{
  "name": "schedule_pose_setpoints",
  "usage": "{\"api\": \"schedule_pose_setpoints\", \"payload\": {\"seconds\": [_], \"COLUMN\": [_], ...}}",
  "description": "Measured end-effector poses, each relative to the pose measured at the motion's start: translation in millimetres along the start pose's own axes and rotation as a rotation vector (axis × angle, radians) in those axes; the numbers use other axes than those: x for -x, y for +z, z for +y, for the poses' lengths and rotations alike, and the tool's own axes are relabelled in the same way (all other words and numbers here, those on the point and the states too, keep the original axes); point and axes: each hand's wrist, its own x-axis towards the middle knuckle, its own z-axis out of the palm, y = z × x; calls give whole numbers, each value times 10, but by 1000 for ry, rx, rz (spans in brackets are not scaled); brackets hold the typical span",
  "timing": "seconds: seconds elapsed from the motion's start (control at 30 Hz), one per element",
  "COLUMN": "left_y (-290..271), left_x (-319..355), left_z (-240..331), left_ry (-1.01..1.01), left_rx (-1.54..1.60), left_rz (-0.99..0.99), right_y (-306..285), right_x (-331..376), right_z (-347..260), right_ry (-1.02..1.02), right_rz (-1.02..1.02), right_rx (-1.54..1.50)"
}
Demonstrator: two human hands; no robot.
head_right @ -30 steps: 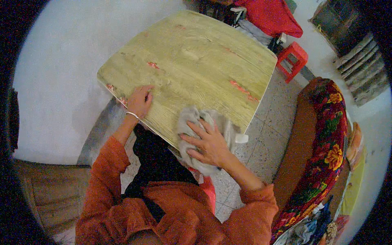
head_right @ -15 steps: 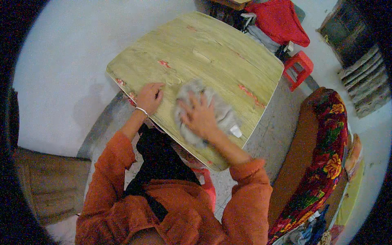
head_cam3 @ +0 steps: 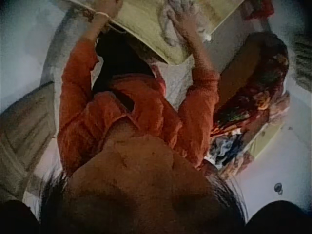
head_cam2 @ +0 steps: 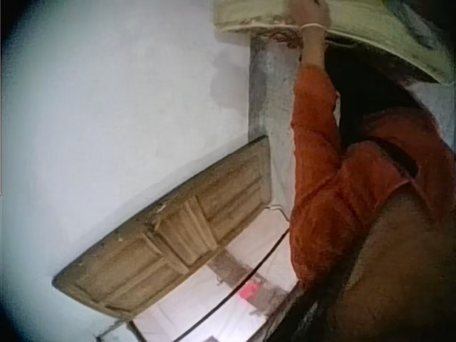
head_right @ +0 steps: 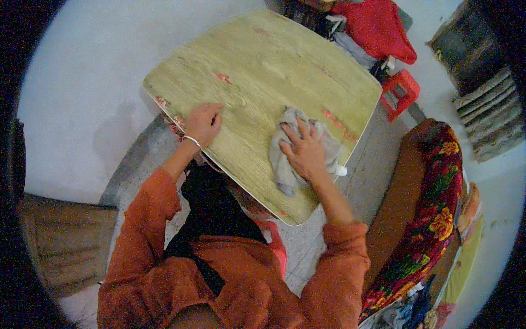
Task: The person wipes the surface of a small table with a cloth. They move around the table to reach different areas and continue wiping the entire top surface.
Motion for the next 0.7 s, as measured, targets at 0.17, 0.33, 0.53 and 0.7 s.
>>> {"api": "schedule_pose_setpoints", "payload": {"seconds": [0.17, 0.33, 0.53, 0.7], "left_y": [4, -124, -137, -112], "left_x": [-106, -189, -170, -203], "left_z": [-464, -703, -672, -733], "left_ry": [18, -19, -60, -6], "left_rx": [147, -33, -30, 50], "left_rz": [-47, 85, 83, 96], "right_y": [-58, -109, 363, 534], "right_x": [40, 127, -950, -1357], "right_z": [-729, -334, 54, -786], "right_ry": [-262, -327, 32, -68], "right_rz": [-110, -199, 52, 13], "right_rx": [9, -73, -18, 48]}}
